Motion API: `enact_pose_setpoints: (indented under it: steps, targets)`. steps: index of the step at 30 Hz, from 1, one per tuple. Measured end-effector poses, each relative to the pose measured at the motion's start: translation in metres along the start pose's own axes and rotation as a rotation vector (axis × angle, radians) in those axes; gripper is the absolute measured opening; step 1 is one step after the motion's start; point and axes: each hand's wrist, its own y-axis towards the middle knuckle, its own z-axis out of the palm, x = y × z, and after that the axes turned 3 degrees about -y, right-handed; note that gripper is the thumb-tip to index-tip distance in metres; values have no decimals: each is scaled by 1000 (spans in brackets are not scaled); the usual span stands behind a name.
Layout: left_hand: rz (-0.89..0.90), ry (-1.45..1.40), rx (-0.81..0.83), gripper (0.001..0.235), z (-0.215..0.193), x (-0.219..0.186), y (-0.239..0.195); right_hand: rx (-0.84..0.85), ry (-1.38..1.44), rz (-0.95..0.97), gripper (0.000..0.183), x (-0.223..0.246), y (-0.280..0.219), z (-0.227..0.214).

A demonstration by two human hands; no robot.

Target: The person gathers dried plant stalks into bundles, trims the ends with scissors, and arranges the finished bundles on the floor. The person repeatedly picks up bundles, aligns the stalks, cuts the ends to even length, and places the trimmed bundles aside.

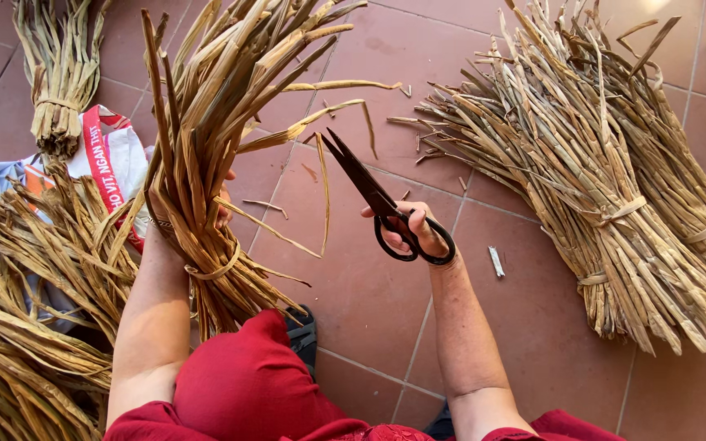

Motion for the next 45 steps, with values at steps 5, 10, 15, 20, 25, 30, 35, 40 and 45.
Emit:
enact_pose_setpoints:
  steps: [5,10,15,20,25,30,35,40,45]
  targets:
    - [-4,-9,-14,80,0,2,-3,36,-155,-40,111,13,-2,-6]
    - [4,-9,-21,80,1,4,0,66,-66,-11,112,14,-3,-8]
    - [-3,-12,-32,79,5,13,1,101,-43,-44,113,2,4,0]
    - [-14,-3,-25,79,11,13,1,-20,54,-103,114,6,6,10]
    - [-24,3,-15,79,12,10,-1,-148,48,-168,114,16,2,13]
    - [-33,12,-2,79,9,8,-5,-277,-49,-156,96,24,2,21]
    - [-22,27,12,80,6,3,-11,-559,-110,-151,85,16,4,24]
    - [51,142,38,78,7,2,-16,-584,-131,-64,90,-2,5,1]
    - [76,220,65,78,5,4,-17,-538,-242,-78,97,-20,14,-9]
